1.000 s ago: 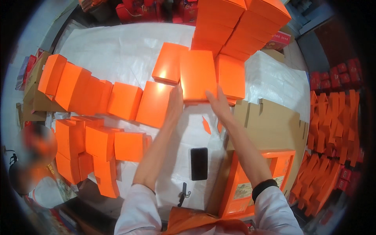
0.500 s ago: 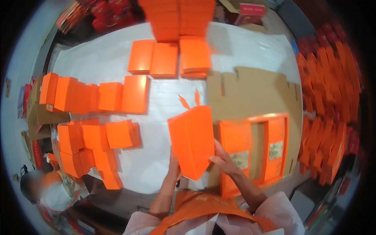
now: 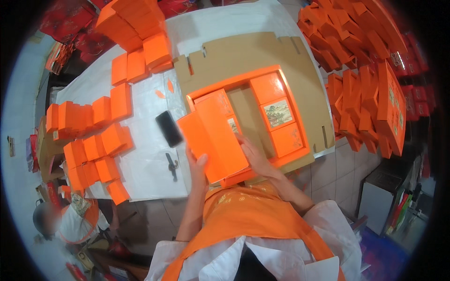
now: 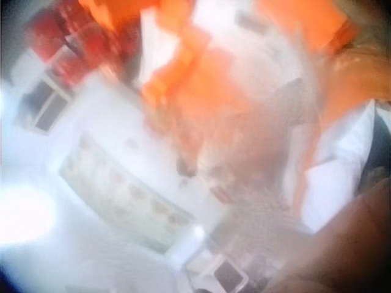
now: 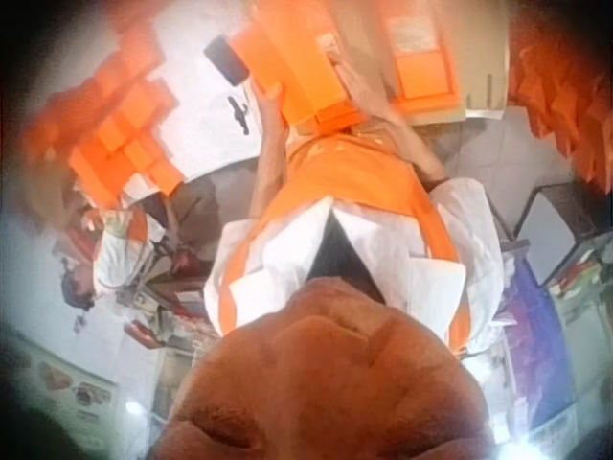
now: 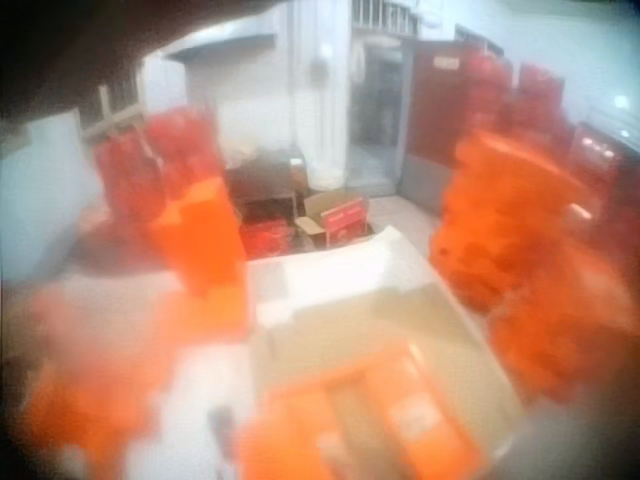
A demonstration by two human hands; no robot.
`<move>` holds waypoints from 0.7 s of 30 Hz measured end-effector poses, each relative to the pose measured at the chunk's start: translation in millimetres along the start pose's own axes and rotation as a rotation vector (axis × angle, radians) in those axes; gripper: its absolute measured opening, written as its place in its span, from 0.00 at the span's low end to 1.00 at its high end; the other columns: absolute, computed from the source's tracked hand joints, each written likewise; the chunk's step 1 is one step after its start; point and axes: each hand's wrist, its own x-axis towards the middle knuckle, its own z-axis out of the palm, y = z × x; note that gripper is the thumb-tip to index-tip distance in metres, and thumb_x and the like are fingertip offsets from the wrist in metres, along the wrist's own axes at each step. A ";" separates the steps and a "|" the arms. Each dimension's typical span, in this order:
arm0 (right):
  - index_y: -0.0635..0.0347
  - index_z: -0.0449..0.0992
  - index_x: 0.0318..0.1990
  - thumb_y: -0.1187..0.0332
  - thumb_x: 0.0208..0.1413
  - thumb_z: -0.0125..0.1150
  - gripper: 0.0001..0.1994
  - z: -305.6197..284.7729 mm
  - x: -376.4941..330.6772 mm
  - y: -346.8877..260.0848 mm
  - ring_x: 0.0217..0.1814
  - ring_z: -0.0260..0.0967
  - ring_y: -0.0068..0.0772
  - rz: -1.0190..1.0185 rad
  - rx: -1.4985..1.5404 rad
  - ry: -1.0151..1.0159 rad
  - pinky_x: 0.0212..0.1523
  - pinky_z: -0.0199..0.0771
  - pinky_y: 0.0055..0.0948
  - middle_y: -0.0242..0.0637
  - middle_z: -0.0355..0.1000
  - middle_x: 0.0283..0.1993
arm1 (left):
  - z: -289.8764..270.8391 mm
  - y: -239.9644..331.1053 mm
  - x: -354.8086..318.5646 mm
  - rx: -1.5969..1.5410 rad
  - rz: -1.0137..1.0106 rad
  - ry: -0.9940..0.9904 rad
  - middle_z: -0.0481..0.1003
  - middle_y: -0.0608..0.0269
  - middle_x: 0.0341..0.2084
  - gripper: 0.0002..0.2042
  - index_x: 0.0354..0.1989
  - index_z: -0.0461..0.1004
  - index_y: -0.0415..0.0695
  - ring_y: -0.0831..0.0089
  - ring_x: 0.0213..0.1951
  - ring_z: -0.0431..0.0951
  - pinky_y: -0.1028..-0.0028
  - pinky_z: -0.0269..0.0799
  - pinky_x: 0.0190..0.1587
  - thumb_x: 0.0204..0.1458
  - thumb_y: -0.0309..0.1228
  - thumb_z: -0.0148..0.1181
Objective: The person assembles orange cardboard boxes by folding the flaps and tucking them into slots to form a rectangular frame. They then pick up smaller orange boxes from a pile and place them into the assembled frame, repeating this process to fill the container.
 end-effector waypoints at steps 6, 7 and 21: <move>0.63 0.48 0.62 0.62 0.45 0.62 0.39 -19.8 -38.5 -7.4 0.63 0.49 0.36 0.224 -0.121 -0.021 0.61 0.51 0.31 0.45 0.53 0.59 | 21.5 -30.0 -10.8 0.356 0.000 0.055 0.61 0.58 0.47 0.38 0.62 0.44 0.43 0.71 0.48 0.64 0.73 0.63 0.49 0.43 0.31 0.58; 0.63 0.48 0.61 0.64 0.45 0.61 0.38 -19.0 -41.7 -5.8 0.62 0.51 0.36 0.214 -0.099 0.027 0.59 0.53 0.31 0.44 0.55 0.58 | 22.7 -34.8 -11.3 0.351 0.013 0.028 0.60 0.59 0.47 0.39 0.62 0.43 0.45 0.71 0.49 0.64 0.73 0.63 0.50 0.43 0.32 0.59; 0.62 0.53 0.59 0.73 0.50 0.52 0.27 -68.0 10.3 61.3 0.44 0.61 0.20 0.091 0.037 0.754 0.37 0.64 0.18 0.36 0.59 0.53 | -14.4 -68.8 0.2 0.442 -0.082 0.279 0.65 0.58 0.39 0.38 0.60 0.46 0.40 0.75 0.35 0.69 0.78 0.69 0.32 0.43 0.32 0.61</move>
